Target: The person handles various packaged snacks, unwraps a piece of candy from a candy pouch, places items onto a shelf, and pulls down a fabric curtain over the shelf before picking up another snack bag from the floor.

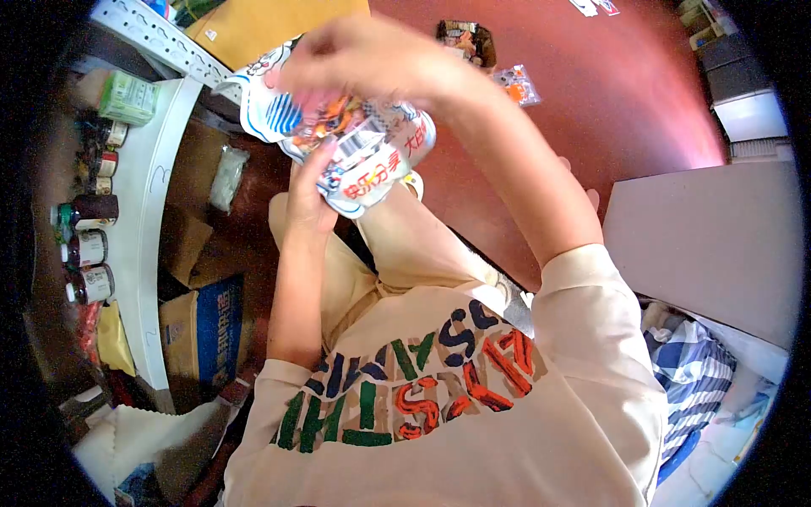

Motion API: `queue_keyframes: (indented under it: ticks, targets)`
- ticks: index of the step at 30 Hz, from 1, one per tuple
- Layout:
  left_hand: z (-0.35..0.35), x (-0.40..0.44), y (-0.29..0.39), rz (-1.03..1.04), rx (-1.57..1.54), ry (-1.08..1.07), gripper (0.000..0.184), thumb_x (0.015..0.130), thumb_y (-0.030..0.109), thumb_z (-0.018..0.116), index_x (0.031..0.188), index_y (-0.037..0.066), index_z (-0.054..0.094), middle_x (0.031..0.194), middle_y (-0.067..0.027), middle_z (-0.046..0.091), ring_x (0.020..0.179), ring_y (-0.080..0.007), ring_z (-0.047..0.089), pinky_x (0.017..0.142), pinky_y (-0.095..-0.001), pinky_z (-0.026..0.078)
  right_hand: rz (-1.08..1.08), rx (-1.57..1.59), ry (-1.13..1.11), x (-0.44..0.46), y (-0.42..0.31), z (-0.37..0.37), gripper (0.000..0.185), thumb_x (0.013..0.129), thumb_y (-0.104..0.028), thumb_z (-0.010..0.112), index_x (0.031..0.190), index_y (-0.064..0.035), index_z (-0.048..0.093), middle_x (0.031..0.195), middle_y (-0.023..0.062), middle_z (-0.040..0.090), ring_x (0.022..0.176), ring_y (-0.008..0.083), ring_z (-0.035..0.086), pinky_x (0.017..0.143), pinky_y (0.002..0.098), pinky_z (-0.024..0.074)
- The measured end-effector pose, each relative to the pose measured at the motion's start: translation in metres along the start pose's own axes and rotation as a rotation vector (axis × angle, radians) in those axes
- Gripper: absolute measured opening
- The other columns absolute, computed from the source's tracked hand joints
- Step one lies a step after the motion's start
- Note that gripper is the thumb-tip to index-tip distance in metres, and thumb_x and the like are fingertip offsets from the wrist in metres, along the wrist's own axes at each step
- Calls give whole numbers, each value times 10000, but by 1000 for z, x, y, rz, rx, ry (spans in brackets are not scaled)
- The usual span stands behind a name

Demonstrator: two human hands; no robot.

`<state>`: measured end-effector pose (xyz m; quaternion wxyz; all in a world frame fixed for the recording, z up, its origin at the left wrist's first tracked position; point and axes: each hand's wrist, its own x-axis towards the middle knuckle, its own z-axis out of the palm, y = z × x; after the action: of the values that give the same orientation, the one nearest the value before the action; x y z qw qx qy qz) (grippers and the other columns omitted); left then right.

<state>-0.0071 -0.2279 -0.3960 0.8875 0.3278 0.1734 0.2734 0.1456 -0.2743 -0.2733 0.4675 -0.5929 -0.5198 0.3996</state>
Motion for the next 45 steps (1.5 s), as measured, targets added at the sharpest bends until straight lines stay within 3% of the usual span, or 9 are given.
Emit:
queue_keyframes:
  ticks: [4,5,8,9,13,15,26,33,45]
  targets:
    - [-5,0,20,-27,-96,-44,465,836,95,601,1256,-10,433,1171,-120,569,1064,-201,581,899,-351,486,-339,-200,543,4,28,-43,443,870,-382,619,1105,-7,621,1007,97,654,875,129,619,837,294,474]
    - [-9,1,26,-71,-110,-61,472,837,92,592,1265,-18,427,1185,-131,563,1064,-212,584,904,-360,489,-351,-200,540,7,37,-44,443,870,-382,619,1105,-7,621,1007,97,654,875,129,619,837,294,474]
    - [-9,2,41,-142,-61,-156,484,832,86,590,1272,-24,423,1186,-137,564,1052,-217,591,908,-360,490,213,420,140,7,42,-41,530,798,-440,692,1084,3,632,1042,106,657,917,140,617,843,289,472]
    - [-9,3,40,-78,21,-193,511,854,109,537,1313,-44,374,1243,-181,536,1105,-280,571,959,-426,461,188,475,106,8,37,-39,518,795,-415,702,1085,7,630,1044,107,658,920,148,622,853,295,477]
    - [-9,1,44,-62,97,-199,537,850,117,543,1326,-41,353,1271,-183,512,1122,-287,559,965,-428,459,85,617,69,8,21,-28,396,824,-269,690,1074,31,622,1022,116,667,896,168,650,846,303,510]
    - [0,-3,50,-53,15,-200,494,820,67,585,1277,-15,416,1201,-131,545,1073,-211,576,906,-358,491,29,722,101,9,15,-23,319,853,-186,649,1055,58,611,1000,135,671,851,179,668,800,302,536]
    - [2,-13,59,69,-191,-294,544,937,345,464,1368,29,358,1349,-153,464,1221,-306,473,1013,-489,380,32,733,410,18,-5,-12,348,862,-201,615,1044,90,563,929,182,668,756,216,687,696,336,587]
    - [1,-24,55,131,-245,-252,533,879,108,535,1357,-14,334,1341,-143,454,1259,-279,430,1071,-467,306,38,807,425,29,1,-20,397,846,-208,637,1078,95,528,958,204,655,783,233,684,723,348,584]
    - [9,-28,63,172,12,-288,700,782,54,578,1398,1,251,1388,-172,392,1304,-310,367,1095,-491,264,61,857,402,33,-5,-25,387,835,-200,660,1069,85,542,954,195,662,774,223,686,705,343,587]
